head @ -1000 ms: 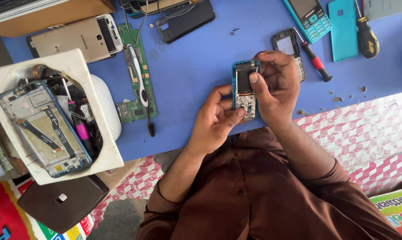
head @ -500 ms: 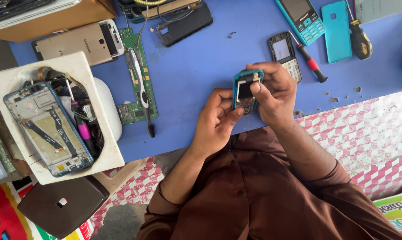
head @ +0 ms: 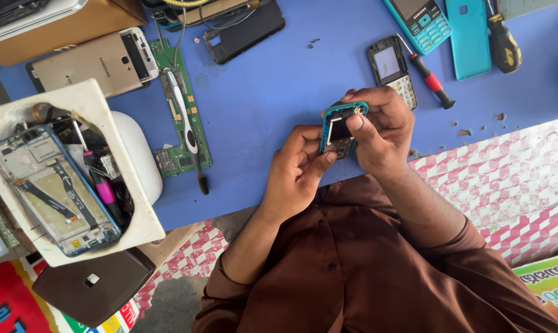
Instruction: The person assembles a feature phone by inserting the motherboard into the blue plastic housing and securing it with screws. They handle the phone casing, motherboard, and screws, using a screwdriver to tighten the components.
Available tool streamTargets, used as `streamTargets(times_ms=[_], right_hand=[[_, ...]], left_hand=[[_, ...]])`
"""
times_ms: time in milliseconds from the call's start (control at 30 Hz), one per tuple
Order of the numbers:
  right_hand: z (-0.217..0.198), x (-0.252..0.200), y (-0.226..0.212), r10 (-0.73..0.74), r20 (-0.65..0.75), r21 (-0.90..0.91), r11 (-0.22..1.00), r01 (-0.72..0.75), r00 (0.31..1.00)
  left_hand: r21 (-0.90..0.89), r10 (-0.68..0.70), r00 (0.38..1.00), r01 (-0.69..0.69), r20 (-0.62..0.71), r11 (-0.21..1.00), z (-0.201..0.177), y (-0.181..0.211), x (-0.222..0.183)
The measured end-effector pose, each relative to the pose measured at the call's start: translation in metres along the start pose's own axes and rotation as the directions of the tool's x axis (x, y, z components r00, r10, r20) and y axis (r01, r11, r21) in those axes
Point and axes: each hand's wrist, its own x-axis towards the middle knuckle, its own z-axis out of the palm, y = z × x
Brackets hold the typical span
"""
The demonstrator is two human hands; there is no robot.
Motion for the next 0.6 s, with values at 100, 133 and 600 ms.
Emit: streamTargets(times_ms=[100, 133, 600], right_hand=[[0.002, 0.001, -0.004, 0.014, 0.001, 0.002, 1.000, -0.014, 1.000], [0.002, 0.002, -0.005, 0.016, 0.005, 0.004, 1.000, -0.016, 1.000], [0.001, 0.001, -0.003, 0.047, 0.017, 0.101, 0.994, -0.048, 0.999]], left_hand=[[-0.038, -0.030, 0.999, 0.031, 0.012, 0.999, 0.000, 0.001, 0.000], [-0.055, -0.037, 0.999, 0.038, 0.015, 0.998, 0.000, 0.001, 0.000], [-0.022, -0.017, 1.000, 0.017, 0.020, 1.000, 0.001, 0.001, 0.001]])
